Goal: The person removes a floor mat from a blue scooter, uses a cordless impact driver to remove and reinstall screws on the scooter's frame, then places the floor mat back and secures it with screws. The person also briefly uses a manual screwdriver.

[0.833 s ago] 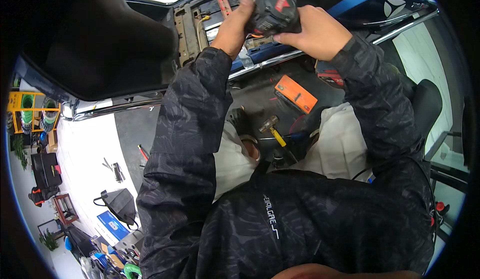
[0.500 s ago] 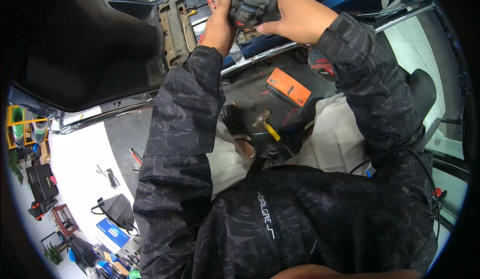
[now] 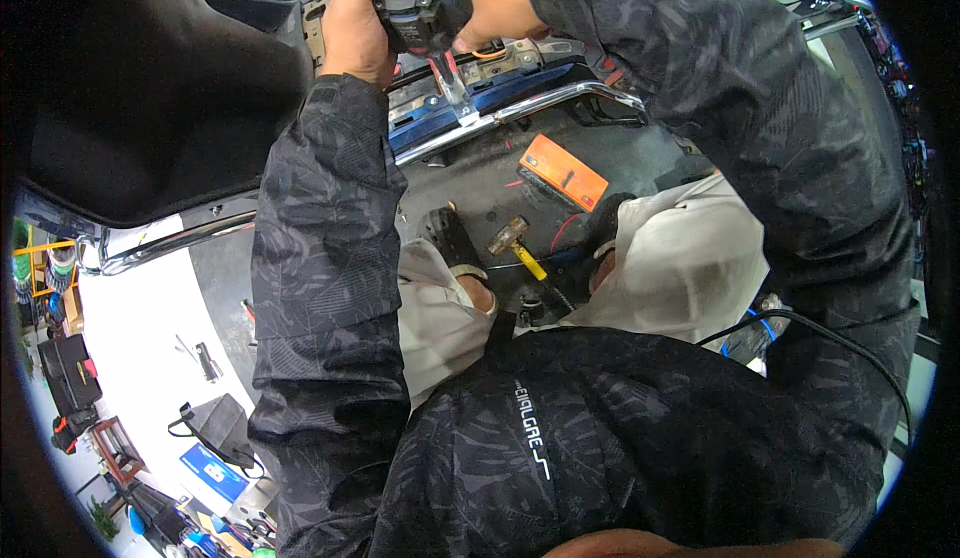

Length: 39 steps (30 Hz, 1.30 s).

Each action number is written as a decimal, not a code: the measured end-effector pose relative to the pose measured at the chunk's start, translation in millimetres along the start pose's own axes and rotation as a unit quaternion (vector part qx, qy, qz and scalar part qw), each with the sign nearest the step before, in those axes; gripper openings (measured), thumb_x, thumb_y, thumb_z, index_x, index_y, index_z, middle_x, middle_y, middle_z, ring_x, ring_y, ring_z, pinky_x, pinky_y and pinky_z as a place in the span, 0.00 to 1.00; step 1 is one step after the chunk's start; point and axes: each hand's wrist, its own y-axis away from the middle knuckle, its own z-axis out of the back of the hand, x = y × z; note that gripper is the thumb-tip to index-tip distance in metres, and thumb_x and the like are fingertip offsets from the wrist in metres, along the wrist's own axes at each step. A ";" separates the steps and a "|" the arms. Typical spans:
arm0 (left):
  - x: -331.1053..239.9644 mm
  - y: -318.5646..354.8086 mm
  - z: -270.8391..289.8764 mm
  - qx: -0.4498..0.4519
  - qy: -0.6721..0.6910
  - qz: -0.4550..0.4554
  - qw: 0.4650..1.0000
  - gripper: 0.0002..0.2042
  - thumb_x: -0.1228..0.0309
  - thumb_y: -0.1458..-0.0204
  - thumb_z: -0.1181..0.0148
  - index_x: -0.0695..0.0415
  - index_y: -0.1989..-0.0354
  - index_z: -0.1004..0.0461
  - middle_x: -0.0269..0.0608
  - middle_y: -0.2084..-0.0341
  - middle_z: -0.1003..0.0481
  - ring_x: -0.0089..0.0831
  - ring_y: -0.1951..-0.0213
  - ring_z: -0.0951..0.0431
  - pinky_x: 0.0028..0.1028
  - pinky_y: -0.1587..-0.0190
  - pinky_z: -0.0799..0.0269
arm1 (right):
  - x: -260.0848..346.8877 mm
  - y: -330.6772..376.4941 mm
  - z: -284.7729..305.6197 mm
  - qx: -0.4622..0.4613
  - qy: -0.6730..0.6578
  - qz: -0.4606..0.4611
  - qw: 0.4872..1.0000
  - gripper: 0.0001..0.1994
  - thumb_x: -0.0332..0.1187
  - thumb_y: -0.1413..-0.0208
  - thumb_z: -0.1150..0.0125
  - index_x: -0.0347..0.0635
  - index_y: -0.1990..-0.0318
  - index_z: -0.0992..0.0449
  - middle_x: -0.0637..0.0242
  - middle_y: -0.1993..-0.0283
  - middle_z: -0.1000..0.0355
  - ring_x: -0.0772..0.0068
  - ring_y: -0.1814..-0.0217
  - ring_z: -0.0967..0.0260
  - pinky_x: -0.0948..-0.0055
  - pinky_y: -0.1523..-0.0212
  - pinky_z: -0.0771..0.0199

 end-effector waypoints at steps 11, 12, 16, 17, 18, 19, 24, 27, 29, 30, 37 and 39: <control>14.3 -35.1 6.6 -0.117 0.007 0.004 0.993 0.23 0.55 0.38 0.41 0.61 0.42 0.24 0.42 0.51 0.20 0.35 0.50 0.21 0.36 0.44 0.27 | 11.3 -11.4 6.8 0.155 0.062 0.036 0.985 0.25 0.48 0.33 0.50 0.35 0.67 0.14 0.53 0.69 0.17 0.54 0.64 0.17 0.61 0.59 0.18; 16.6 -36.0 9.8 -0.102 0.023 -0.008 0.994 0.24 0.55 0.37 0.41 0.61 0.42 0.25 0.43 0.51 0.20 0.36 0.50 0.21 0.36 0.44 0.27 | 10.6 -15.7 6.2 0.140 0.181 0.084 0.970 0.25 0.49 0.34 0.48 0.34 0.67 0.14 0.52 0.68 0.17 0.53 0.62 0.17 0.60 0.57 0.19; 27.6 -31.1 14.8 -0.109 0.020 -0.063 0.992 0.24 0.52 0.34 0.45 0.63 0.44 0.25 0.43 0.51 0.20 0.34 0.49 0.21 0.33 0.43 0.28 | -8.8 -17.0 7.7 0.049 0.032 -0.014 0.998 0.26 0.56 0.46 0.35 0.36 0.63 0.15 0.43 0.61 0.20 0.45 0.54 0.20 0.58 0.52 0.21; 32.8 -24.4 13.8 -0.151 0.004 -0.059 0.987 0.24 0.53 0.33 0.46 0.65 0.45 0.24 0.42 0.53 0.20 0.33 0.51 0.21 0.32 0.43 0.28 | -14.2 -16.4 9.2 0.050 0.011 0.010 0.999 0.26 0.55 0.47 0.33 0.34 0.62 0.15 0.42 0.61 0.20 0.45 0.54 0.20 0.59 0.52 0.21; 33.7 -18.0 15.5 -0.173 -0.070 -0.081 0.979 0.28 0.46 0.30 0.54 0.59 0.37 0.29 0.41 0.46 0.22 0.31 0.46 0.21 0.33 0.40 0.29 | -19.7 -15.3 11.4 0.054 -0.012 0.032 0.998 0.26 0.54 0.49 0.31 0.33 0.62 0.16 0.41 0.61 0.20 0.45 0.54 0.20 0.59 0.52 0.21; 36.9 -13.2 14.7 -0.158 -0.153 -0.125 0.967 0.26 0.49 0.30 0.54 0.60 0.40 0.27 0.40 0.49 0.21 0.29 0.50 0.20 0.31 0.42 0.27 | -23.2 -14.2 13.3 0.058 -0.035 0.055 0.996 0.27 0.54 0.50 0.29 0.32 0.62 0.16 0.41 0.61 0.20 0.45 0.54 0.20 0.59 0.52 0.22; 44.6 -10.7 13.7 -0.125 -0.199 -0.133 0.963 0.24 0.52 0.30 0.52 0.62 0.46 0.24 0.40 0.56 0.19 0.29 0.53 0.19 0.30 0.45 0.27 | -18.4 -6.9 17.6 0.059 -0.052 0.020 0.997 0.24 0.50 0.46 0.29 0.33 0.61 0.17 0.48 0.67 0.21 0.50 0.63 0.21 0.59 0.60 0.22; 38.9 -33.9 21.9 -0.099 0.001 0.002 0.995 0.22 0.53 0.32 0.47 0.64 0.51 0.21 0.41 0.58 0.18 0.31 0.55 0.20 0.30 0.46 0.27 | -0.7 -0.7 10.9 0.123 -0.169 -0.137 0.968 0.25 0.48 0.40 0.30 0.26 0.69 0.20 0.58 0.80 0.25 0.66 0.85 0.28 0.65 0.82 0.26; 37.4 -46.8 27.5 -0.068 0.073 0.048 0.994 0.21 0.54 0.35 0.44 0.64 0.54 0.21 0.43 0.62 0.18 0.33 0.58 0.19 0.33 0.50 0.23 | 4.8 1.1 11.4 0.143 -0.236 -0.123 0.953 0.26 0.49 0.36 0.36 0.26 0.68 0.20 0.57 0.78 0.23 0.66 0.82 0.25 0.66 0.79 0.22; 34.9 -53.7 31.0 -0.066 0.081 0.059 0.993 0.21 0.54 0.37 0.42 0.64 0.55 0.21 0.43 0.63 0.18 0.34 0.59 0.18 0.33 0.51 0.23 | 8.3 0.7 10.6 0.146 -0.272 -0.101 0.946 0.27 0.50 0.35 0.39 0.26 0.68 0.20 0.57 0.78 0.23 0.66 0.81 0.24 0.65 0.78 0.21; 35.9 -52.7 40.5 -0.072 0.124 0.030 0.989 0.20 0.55 0.36 0.44 0.63 0.53 0.22 0.47 0.58 0.19 0.37 0.55 0.19 0.35 0.48 0.23 | 22.1 -10.4 13.6 0.118 -0.138 0.007 0.983 0.22 0.45 0.30 0.47 0.29 0.58 0.19 0.57 0.79 0.22 0.65 0.80 0.21 0.67 0.69 0.18; 39.8 -48.1 40.4 -0.079 0.127 -0.003 0.989 0.20 0.56 0.34 0.45 0.63 0.52 0.23 0.47 0.58 0.18 0.36 0.55 0.19 0.35 0.47 0.23 | 22.3 -11.0 16.0 0.138 -0.192 -0.057 0.970 0.24 0.44 0.31 0.45 0.25 0.63 0.20 0.55 0.81 0.24 0.65 0.82 0.23 0.67 0.75 0.20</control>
